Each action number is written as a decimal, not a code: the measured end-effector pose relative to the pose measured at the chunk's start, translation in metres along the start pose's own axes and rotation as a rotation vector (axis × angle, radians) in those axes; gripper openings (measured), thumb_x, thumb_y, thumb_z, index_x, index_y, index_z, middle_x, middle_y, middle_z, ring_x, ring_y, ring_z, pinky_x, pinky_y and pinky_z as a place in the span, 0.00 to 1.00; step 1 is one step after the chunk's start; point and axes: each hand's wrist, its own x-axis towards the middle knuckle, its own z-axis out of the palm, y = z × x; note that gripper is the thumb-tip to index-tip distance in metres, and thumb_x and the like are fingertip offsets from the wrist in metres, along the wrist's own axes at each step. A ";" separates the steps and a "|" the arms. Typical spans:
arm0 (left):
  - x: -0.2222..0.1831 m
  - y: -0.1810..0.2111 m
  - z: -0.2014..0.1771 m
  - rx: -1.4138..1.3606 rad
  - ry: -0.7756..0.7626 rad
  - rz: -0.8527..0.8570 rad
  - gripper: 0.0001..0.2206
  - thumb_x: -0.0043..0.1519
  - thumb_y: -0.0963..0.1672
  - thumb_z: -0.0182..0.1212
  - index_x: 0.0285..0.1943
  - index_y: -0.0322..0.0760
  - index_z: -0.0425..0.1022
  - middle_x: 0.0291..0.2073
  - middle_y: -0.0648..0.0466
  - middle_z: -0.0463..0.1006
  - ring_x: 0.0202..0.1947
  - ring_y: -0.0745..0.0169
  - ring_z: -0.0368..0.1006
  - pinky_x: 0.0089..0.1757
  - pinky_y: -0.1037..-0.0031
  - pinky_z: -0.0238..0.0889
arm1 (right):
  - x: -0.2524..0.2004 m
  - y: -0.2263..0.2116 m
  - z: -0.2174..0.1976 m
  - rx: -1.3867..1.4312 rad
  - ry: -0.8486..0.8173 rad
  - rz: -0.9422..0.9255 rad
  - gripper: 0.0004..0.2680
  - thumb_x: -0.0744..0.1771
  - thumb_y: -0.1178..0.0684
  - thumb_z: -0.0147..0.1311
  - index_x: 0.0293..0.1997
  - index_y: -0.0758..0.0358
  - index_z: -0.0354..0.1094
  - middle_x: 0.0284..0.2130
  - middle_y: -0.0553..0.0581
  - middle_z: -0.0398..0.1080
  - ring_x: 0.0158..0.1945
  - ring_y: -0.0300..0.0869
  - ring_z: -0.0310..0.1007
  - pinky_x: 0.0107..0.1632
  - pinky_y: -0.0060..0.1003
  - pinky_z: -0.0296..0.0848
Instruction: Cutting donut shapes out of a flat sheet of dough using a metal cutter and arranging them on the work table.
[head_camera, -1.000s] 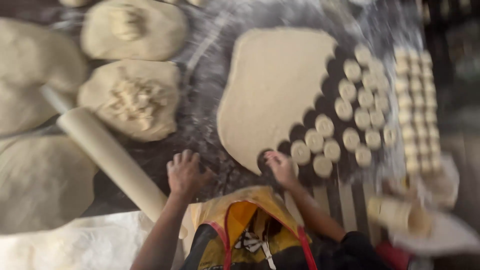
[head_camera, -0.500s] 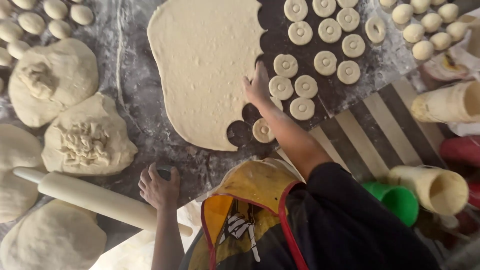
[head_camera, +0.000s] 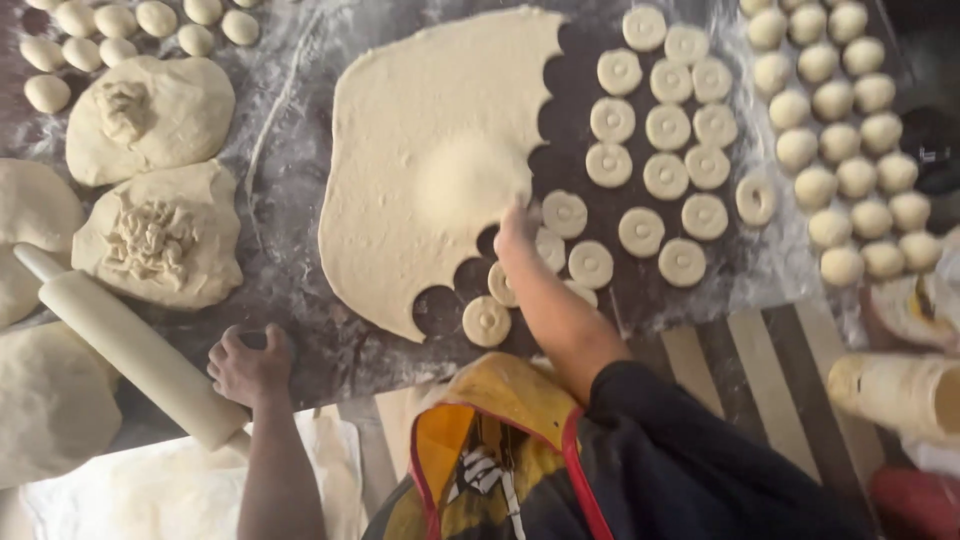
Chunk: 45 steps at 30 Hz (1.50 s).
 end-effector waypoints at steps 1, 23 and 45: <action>-0.005 -0.004 -0.002 0.007 -0.003 -0.013 0.31 0.57 0.58 0.65 0.66 0.44 0.73 0.61 0.44 0.70 0.62 0.41 0.61 0.54 0.49 0.58 | -0.011 -0.009 -0.004 -0.010 -0.006 0.010 0.14 0.68 0.53 0.57 0.58 0.67 0.65 0.47 0.59 0.72 0.46 0.42 0.75 0.47 0.37 0.77; -0.033 0.117 -0.038 -0.259 -0.371 0.182 0.37 0.54 0.53 0.68 0.74 0.44 0.62 0.67 0.42 0.64 0.66 0.38 0.62 0.60 0.51 0.62 | -0.111 -0.134 -0.145 -0.345 -0.564 0.403 0.10 0.71 0.52 0.48 0.53 0.70 0.70 0.42 0.62 0.76 0.40 0.40 0.77 0.46 0.36 0.80; -0.018 0.597 0.067 -0.791 -0.393 0.871 0.34 0.54 0.57 0.71 0.66 0.41 0.68 0.54 0.45 0.71 0.57 0.45 0.72 0.55 0.57 0.68 | 0.200 -0.225 -0.005 -0.230 -0.591 0.231 0.14 0.73 0.50 0.51 0.38 0.75 0.72 0.27 0.56 0.73 0.30 0.39 0.73 0.35 0.34 0.75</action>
